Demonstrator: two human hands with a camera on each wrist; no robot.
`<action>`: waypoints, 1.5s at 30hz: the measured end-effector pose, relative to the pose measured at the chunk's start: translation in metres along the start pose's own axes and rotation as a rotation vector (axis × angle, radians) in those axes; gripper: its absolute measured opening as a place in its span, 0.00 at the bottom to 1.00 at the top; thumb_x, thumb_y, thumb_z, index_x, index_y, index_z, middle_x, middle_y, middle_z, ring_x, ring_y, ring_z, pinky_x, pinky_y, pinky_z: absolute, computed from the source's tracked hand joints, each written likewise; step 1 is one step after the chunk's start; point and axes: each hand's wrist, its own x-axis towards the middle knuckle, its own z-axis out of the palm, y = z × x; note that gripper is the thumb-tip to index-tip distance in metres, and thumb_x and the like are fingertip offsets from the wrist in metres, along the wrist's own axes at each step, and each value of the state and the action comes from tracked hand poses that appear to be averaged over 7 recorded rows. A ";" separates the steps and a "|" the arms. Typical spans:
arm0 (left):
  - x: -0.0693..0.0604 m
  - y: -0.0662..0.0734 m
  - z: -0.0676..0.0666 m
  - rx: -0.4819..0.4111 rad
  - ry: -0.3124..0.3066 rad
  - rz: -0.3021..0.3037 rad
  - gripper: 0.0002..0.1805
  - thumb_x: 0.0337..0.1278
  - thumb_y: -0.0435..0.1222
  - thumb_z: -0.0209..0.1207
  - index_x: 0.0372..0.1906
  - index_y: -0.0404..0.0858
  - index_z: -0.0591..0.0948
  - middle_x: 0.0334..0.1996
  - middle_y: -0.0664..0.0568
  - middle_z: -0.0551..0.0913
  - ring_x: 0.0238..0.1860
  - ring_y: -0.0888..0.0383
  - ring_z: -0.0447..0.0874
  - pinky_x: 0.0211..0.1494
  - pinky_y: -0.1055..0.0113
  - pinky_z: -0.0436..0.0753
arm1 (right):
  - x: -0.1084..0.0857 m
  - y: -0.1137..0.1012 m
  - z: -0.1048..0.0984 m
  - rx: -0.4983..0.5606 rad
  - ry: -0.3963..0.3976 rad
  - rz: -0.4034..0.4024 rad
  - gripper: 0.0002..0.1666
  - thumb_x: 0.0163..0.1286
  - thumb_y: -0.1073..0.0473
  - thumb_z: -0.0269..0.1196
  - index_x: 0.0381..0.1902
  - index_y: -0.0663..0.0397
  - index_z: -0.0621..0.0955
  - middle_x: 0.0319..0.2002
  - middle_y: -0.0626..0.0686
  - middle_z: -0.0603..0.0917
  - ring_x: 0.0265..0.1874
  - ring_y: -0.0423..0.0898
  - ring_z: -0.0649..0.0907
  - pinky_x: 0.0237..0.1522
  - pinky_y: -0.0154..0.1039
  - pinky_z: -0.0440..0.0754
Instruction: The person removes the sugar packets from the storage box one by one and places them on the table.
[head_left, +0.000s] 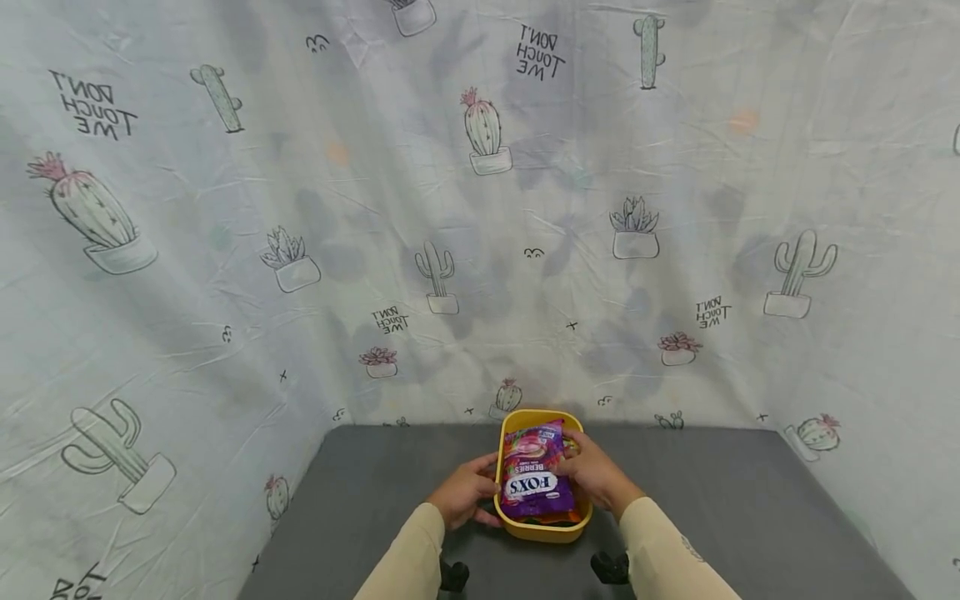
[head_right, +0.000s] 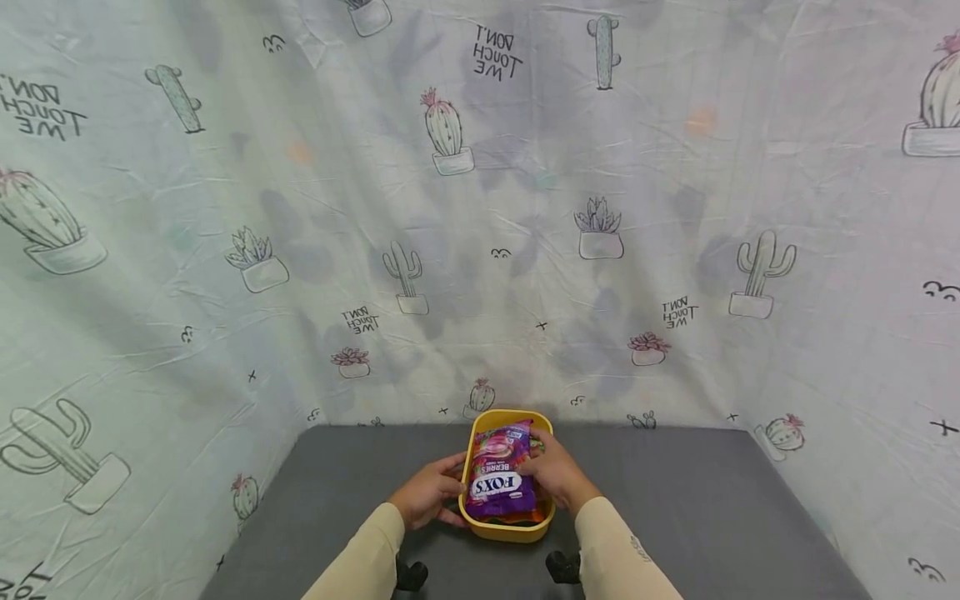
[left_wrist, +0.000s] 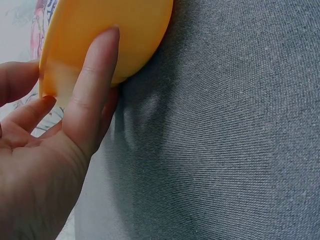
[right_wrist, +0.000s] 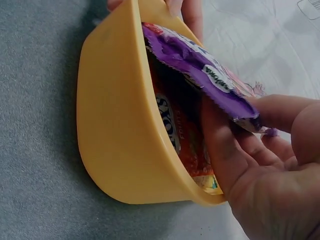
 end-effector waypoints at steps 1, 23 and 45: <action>0.000 0.000 0.000 0.001 0.000 0.000 0.42 0.69 0.26 0.60 0.87 0.35 0.61 0.63 0.35 0.77 0.59 0.37 0.83 0.42 0.38 0.90 | 0.000 0.000 0.001 -0.002 0.012 -0.002 0.50 0.72 0.74 0.68 0.85 0.59 0.58 0.67 0.74 0.74 0.53 0.66 0.86 0.49 0.63 0.88; -0.003 0.000 0.005 0.021 0.012 -0.011 0.43 0.70 0.26 0.58 0.88 0.37 0.60 0.75 0.31 0.70 0.63 0.34 0.80 0.42 0.38 0.90 | 0.000 -0.004 0.015 -0.016 0.103 -0.021 0.54 0.63 0.79 0.70 0.83 0.58 0.63 0.58 0.71 0.78 0.50 0.65 0.86 0.48 0.60 0.89; 0.003 -0.003 0.005 0.009 0.007 -0.009 0.44 0.70 0.24 0.57 0.88 0.37 0.57 0.75 0.31 0.70 0.64 0.34 0.80 0.42 0.38 0.90 | 0.001 -0.014 -0.010 0.042 0.128 -0.031 0.50 0.68 0.78 0.66 0.84 0.50 0.65 0.58 0.71 0.80 0.50 0.66 0.87 0.44 0.60 0.91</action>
